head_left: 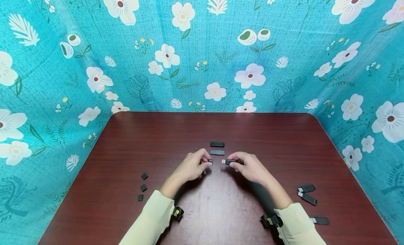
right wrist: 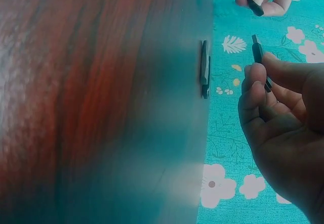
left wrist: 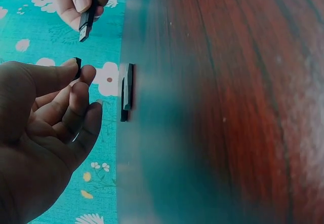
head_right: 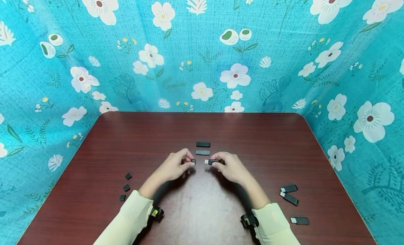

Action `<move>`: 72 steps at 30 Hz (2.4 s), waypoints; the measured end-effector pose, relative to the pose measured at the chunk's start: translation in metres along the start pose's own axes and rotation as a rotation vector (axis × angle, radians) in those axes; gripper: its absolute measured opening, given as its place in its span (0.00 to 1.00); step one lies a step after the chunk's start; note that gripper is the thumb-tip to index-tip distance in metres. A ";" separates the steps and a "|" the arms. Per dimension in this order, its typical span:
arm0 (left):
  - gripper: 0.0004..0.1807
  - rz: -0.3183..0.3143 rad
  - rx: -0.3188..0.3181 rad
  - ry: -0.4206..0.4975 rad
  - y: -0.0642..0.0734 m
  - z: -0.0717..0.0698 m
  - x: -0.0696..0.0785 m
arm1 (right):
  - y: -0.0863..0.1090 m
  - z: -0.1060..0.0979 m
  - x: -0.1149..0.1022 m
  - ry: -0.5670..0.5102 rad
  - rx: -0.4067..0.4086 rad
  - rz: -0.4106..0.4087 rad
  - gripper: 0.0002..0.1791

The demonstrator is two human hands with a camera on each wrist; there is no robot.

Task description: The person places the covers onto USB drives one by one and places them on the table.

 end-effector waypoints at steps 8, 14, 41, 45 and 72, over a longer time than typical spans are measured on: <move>0.06 -0.014 -0.009 0.023 -0.002 0.004 0.002 | -0.001 0.001 -0.003 -0.010 0.013 -0.012 0.09; 0.05 -0.024 -0.014 0.027 -0.004 0.006 0.005 | -0.002 0.003 -0.004 -0.029 0.005 -0.015 0.08; 0.07 0.033 -0.004 -0.042 -0.008 0.009 0.010 | -0.004 0.005 -0.009 -0.035 0.007 -0.034 0.09; 0.07 0.033 -0.005 -0.042 -0.007 0.008 0.010 | -0.004 0.006 -0.010 -0.040 -0.007 -0.024 0.09; 0.06 0.079 0.037 -0.056 -0.006 0.007 0.011 | -0.014 0.016 -0.022 -0.105 0.030 -0.003 0.07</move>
Point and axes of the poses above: each hand's wrist, its own y-axis away from the middle knuckle, its own z-axis out of the palm, x = y × z, the point moved 4 cm from there along -y, towards the middle knuckle, and after that the axes turned 1 degree about -y, right-handed, at the moved point
